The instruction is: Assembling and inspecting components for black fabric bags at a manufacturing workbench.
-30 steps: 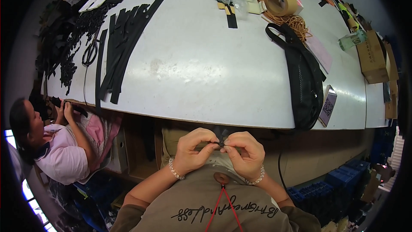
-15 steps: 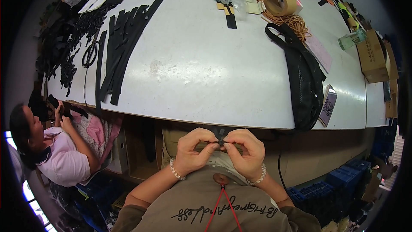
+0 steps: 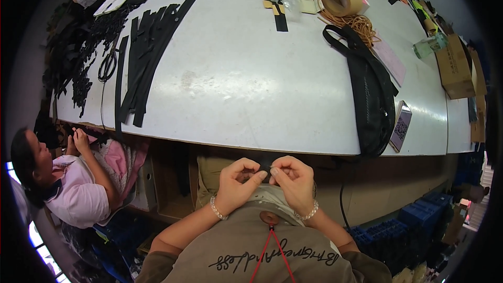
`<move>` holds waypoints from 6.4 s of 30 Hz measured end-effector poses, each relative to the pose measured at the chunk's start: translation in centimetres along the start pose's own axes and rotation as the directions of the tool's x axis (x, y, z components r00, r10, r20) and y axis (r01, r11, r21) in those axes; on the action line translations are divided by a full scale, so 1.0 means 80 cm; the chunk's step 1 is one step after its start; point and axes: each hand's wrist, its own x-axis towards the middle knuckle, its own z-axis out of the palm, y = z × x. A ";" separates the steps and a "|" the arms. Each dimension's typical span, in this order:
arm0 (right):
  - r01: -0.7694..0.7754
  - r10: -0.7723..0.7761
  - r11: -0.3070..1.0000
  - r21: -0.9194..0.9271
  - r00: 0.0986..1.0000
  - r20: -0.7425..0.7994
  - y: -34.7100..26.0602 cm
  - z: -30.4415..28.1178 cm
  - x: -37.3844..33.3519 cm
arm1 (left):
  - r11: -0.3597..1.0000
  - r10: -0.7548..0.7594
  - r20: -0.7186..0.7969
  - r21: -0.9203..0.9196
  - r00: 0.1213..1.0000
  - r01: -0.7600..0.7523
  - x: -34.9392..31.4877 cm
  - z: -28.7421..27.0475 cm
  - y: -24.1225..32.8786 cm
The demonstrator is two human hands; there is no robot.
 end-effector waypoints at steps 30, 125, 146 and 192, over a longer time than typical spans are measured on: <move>-0.157 0.297 0.821 0.548 0.939 -0.175 0.074 0.004 0.038 | 0.866 -0.445 0.015 -0.247 0.895 0.434 0.040 -0.011 -0.037; 0.477 -0.441 0.859 -0.186 0.874 0.205 -0.023 0.002 -0.006 | 0.824 0.467 0.241 0.230 0.851 -0.518 0.018 -0.010 0.031; -0.127 0.129 0.991 0.049 0.990 -0.050 0.043 -0.020 0.018 | 0.951 -0.295 0.005 -0.091 0.956 0.294 0.014 -0.005 -0.032; 0.444 -0.436 0.896 -0.021 0.887 0.154 -0.025 0.004 0.014 | 0.902 0.411 0.113 0.096 0.905 -0.422 0.028 -0.006 0.019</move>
